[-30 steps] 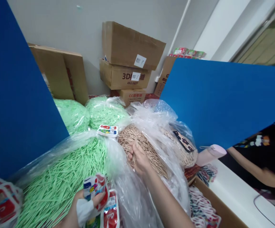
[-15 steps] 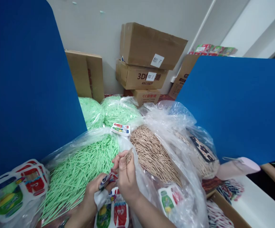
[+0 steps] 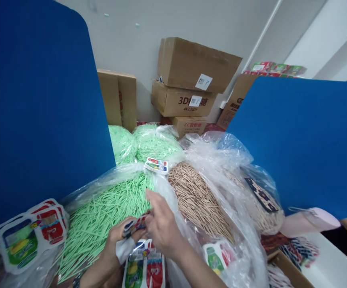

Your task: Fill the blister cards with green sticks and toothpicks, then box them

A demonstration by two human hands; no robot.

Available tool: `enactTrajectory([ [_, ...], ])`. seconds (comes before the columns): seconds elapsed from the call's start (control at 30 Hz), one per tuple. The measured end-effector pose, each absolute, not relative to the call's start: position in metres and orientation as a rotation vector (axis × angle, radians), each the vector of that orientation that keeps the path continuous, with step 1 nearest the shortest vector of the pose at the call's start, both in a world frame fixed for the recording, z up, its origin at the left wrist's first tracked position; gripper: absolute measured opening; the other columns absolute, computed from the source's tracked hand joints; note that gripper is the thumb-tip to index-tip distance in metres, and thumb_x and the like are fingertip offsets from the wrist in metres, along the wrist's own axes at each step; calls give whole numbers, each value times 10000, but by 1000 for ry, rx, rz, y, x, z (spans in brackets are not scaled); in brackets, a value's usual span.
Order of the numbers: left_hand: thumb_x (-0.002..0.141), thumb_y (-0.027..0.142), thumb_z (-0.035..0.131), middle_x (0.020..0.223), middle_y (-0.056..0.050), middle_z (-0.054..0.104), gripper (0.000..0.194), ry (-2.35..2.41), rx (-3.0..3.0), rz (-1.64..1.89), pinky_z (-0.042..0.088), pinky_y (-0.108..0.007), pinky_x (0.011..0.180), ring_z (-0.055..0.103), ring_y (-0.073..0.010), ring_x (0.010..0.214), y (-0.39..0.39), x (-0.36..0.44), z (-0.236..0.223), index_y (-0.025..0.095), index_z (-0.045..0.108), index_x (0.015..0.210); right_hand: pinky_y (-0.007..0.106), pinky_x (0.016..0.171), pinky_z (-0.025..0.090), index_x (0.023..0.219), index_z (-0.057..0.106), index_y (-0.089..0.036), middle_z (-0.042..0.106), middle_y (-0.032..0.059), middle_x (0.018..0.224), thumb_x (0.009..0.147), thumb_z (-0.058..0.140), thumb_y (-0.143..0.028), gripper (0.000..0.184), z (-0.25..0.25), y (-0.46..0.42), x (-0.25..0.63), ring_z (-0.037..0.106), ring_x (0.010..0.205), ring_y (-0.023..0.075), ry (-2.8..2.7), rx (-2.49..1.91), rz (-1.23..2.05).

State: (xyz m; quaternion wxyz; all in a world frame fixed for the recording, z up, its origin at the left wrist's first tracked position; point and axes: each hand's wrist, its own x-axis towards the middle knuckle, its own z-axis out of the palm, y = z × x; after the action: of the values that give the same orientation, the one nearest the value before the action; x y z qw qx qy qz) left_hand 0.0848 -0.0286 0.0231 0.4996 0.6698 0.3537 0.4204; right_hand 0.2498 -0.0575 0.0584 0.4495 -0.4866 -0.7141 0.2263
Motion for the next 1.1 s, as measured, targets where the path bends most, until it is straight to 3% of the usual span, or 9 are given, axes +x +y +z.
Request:
enactTrajectory([
  [0.1, 768, 283, 684, 642, -19, 577, 172, 891, 1589, 1049, 418, -254, 583, 506, -167, 604, -28, 82, 13, 169, 662, 642, 497, 1049, 353, 1389, 396, -305, 558, 83, 1297, 938, 427, -258, 455, 65, -54, 252, 498, 1212, 252, -1973, -1194, 458],
  [0.2, 740, 311, 715, 661, -21, 614, 158, 909, 1437, 973, 421, -243, 566, 530, -162, 601, -26, 81, 7, 157, 677, 744, 402, 920, 454, 1351, 447, -273, 606, 92, 1194, 935, 454, -282, 416, 72, -46, 250, 561, 1094, 233, -1890, -1269, 419],
  [0.33, 677, 338, 755, 677, 2, 619, 243, 902, 1276, 995, 432, -238, 567, 535, -145, 595, -17, 73, 12, 160, 641, 796, 320, 708, 435, 958, 657, -227, 651, 48, 801, 919, 505, -348, 198, 80, -27, 245, 581, 759, 195, -2138, -1239, 301],
  [0.53, 707, 375, 730, 545, 51, 500, 289, 978, 1275, 1032, 329, -211, 503, 413, -96, 501, 0, 41, 21, 165, 544, 637, 277, 677, 367, 881, 611, -231, 639, 27, 780, 918, 504, -393, 197, 81, -1, 233, 555, 728, 171, -2213, -1238, 285],
  [0.7, 794, 345, 631, 605, 38, 490, 217, 1006, 1536, 947, 312, -224, 545, 406, -116, 570, 6, 29, 34, 156, 605, 692, 274, 633, 329, 654, 553, -211, 574, 15, 631, 920, 493, -428, 349, 70, 14, 207, 495, 623, 155, -2292, -1105, 120],
  [0.83, 772, 317, 643, 567, 44, 393, 314, 1074, 1718, 844, 269, -234, 535, 357, -115, 563, 12, 16, 33, 160, 515, 533, 291, 686, 380, 758, 593, -206, 600, 23, 667, 945, 449, -300, 254, 71, 18, 198, 525, 668, 163, -2366, -963, 19],
  [0.9, 721, 313, 694, 577, 50, 374, 321, 1177, 1726, 902, 257, -233, 531, 344, -113, 565, 16, 5, 29, 170, 475, 537, 319, 765, 412, 968, 603, -205, 642, 43, 805, 941, 446, -259, 168, 69, 17, 202, 564, 784, 181, -2270, -926, 128],
  [0.97, 715, 330, 700, 591, 54, 378, 310, 1261, 1648, 972, 257, -231, 529, 345, -111, 563, 18, -7, 25, 179, 466, 579, 348, 844, 420, 1158, 535, -210, 637, 68, 981, 947, 431, -251, 239, 60, 15, 207, 562, 931, 195, -2097, -1017, 217],
  [1.1, 722, 361, 694, 581, 63, 383, 332, 1360, 1466, 1114, 255, -225, 517, 332, -102, 545, 18, -28, 19, 190, 438, 598, 327, 771, 450, 1043, 579, -203, 619, 69, 943, 922, 490, -264, 162, 10, 6, 199, 553, 885, 198, -2308, -1118, 161],
])
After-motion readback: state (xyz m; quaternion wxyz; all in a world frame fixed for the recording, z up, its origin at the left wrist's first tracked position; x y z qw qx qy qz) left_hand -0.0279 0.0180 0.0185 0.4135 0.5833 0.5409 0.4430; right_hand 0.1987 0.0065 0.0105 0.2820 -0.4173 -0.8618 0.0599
